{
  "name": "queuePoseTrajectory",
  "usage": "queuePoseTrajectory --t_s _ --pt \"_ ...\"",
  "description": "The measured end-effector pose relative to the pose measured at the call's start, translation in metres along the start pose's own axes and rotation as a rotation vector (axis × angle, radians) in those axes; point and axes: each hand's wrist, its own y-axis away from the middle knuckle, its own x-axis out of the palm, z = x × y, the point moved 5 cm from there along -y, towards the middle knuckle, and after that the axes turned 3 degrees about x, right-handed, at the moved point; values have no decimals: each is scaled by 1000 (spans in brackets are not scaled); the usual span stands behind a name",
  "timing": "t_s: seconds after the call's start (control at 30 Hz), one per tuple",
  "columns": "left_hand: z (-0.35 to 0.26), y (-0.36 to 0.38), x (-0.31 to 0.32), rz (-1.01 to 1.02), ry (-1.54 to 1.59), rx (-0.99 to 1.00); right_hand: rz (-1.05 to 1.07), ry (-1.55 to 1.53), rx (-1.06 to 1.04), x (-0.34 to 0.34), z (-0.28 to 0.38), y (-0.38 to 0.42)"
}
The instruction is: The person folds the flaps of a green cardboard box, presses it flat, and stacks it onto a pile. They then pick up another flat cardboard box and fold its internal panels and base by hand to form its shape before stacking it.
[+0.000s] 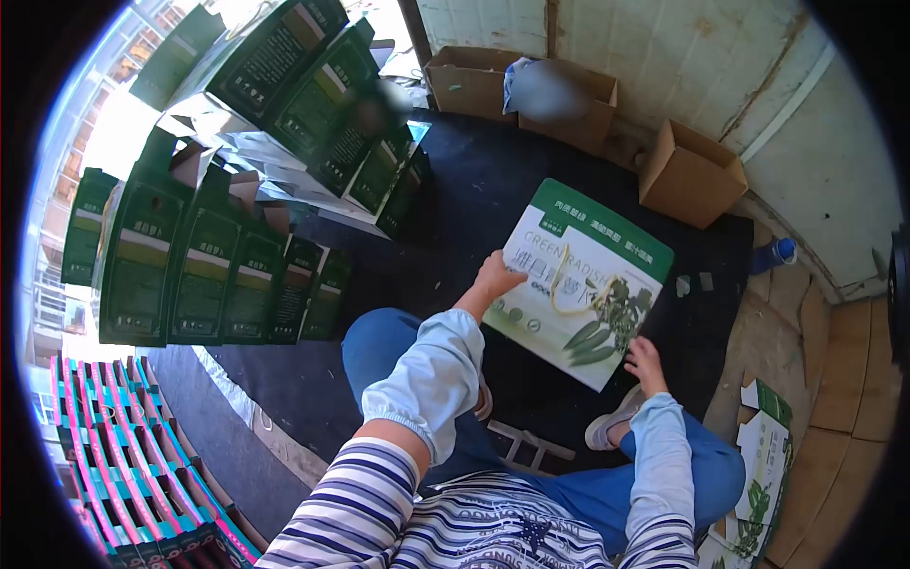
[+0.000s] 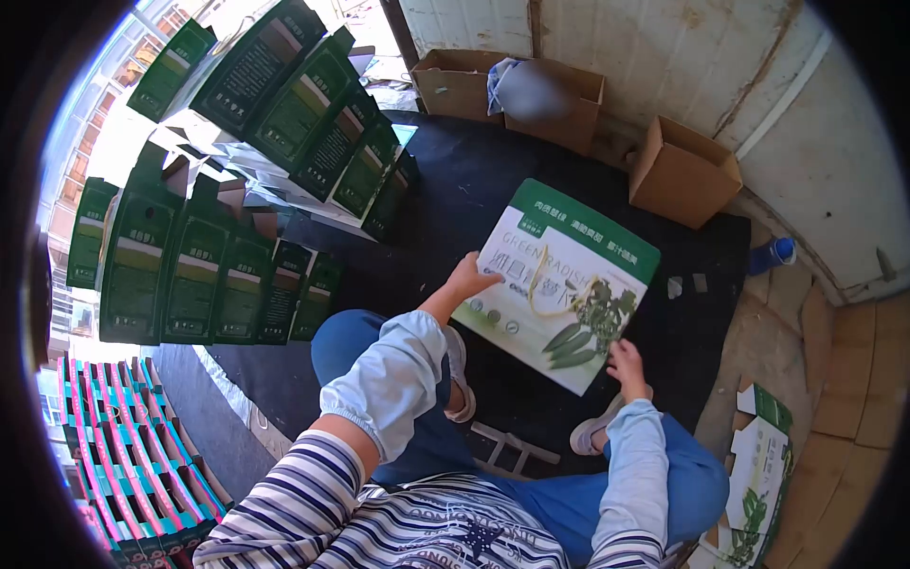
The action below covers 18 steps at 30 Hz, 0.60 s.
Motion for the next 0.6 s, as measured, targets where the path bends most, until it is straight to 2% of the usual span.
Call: queuePoseTrajectory --t_s 0.07,0.1,0.2,0.3,0.4,0.43,0.47,0.53,0.6 --pt "10 17 19 189 -362 -142 -2 69 88 23 -17 -5" --pt "19 16 32 241 -447 -25 19 102 68 27 -20 -10" --pt "6 27 35 199 -668 57 51 -29 55 42 -15 -16" --pt "13 17 29 69 -704 45 85 14 53 55 4 -26" --pt "29 4 13 -159 -769 -12 117 78 -19 90 31 -54" --pt "27 4 -1 -110 -722 -98 137 91 -45 105 38 -66" --pt "30 -2 -14 -151 -756 -85 155 103 -71 119 45 -78" --pt "43 -18 -30 -229 -816 -54 64 250 -332 153 40 -129" --pt "49 -34 -38 -231 -804 28 82 198 -230 196 81 -112"
